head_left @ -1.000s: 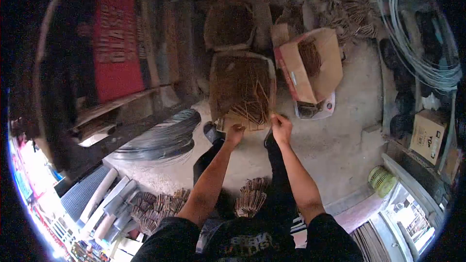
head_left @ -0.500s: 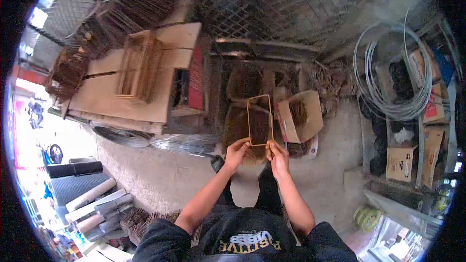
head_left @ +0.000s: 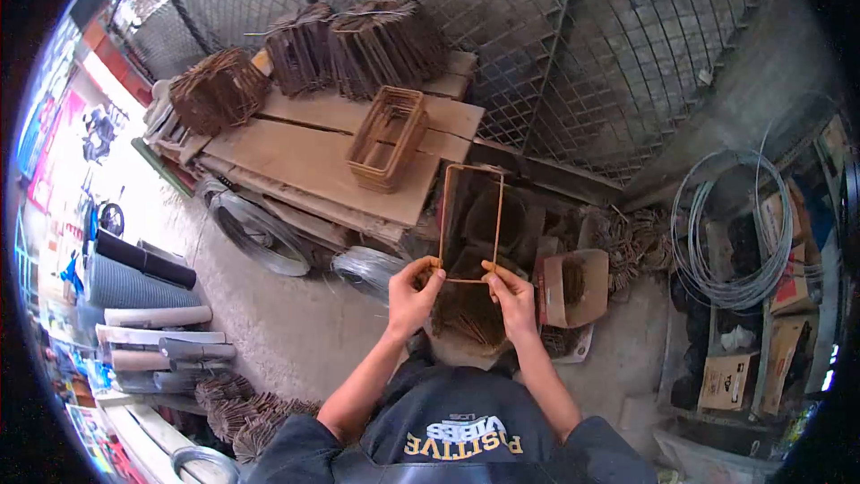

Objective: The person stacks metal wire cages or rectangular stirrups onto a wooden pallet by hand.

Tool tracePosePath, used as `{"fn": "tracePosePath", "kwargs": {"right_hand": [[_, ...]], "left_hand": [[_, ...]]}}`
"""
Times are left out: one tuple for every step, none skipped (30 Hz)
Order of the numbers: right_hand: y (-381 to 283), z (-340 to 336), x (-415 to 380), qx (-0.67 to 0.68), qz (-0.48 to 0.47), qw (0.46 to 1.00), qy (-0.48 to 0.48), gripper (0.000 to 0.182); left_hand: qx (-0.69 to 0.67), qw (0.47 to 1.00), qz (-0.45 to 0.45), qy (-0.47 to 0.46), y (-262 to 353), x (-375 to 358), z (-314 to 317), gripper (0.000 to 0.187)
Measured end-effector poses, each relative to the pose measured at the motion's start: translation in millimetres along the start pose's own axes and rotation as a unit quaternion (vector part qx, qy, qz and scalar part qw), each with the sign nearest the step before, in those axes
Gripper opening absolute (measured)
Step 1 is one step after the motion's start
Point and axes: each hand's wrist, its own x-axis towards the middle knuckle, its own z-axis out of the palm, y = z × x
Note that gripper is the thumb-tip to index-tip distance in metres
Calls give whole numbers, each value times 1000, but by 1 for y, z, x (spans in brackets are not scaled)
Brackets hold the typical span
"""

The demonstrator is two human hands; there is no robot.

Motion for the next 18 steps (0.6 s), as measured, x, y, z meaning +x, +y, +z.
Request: {"fn": "tracePosePath", "kwargs": {"right_hand": [[-13,13,3,-39,-3,999,-1,33],[-16,24,11,-40,-5,999,-9,33],[-18,35,19,-87,-52,995,-10,33],[-18,45,26,-133,-97,986,-10,34],[-16,56,36,-136,-142,980,-15,39],[-20,67,44,-138,-142,980,-19,39],[-24,79,53,-138,-149,979,-29,42],[-29,91,62,-137,-157,977,-39,46],[-33,104,68,-136,-157,977,-42,46],[-38,116,74,-145,-166,975,-29,48],[-41,128,81,-155,-176,972,-15,51],[-42,139,87,-153,-176,972,-17,51],[-43,148,92,-156,-184,970,-13,51],[-45,157,97,-159,-192,968,-9,51],[-48,163,103,-158,-193,968,-10,51],[-52,169,109,-168,-198,966,-2,52],[-55,175,114,-178,-203,963,5,53],[-59,180,121,-188,-209,960,13,55]], "left_hand": [[14,1000,5,1,15,2,-10,25],[28,1000,10,1,25,7,-20,24],[44,999,7,-9,31,14,-34,26],[56,998,24,6,33,22,-43,26],[57,995,76,12,33,34,-53,25],[58,990,128,19,34,47,-62,24],[82,987,138,31,45,55,-70,24],[106,982,150,43,57,65,-79,23],[135,978,155,43,62,78,-90,24],[122,981,141,45,82,81,-93,25],[131,979,149,55,84,92,-100,25],[139,976,155,63,85,102,-107,26],[141,976,156,64,89,109,-111,26],[126,982,130,62,94,117,-116,27],[110,987,104,61,98,125,-119,28],[111,986,104,61,98,136,-124,28],[161,978,119,66,94,150,-130,28],[211,966,133,70,89,164,-134,29]]}}
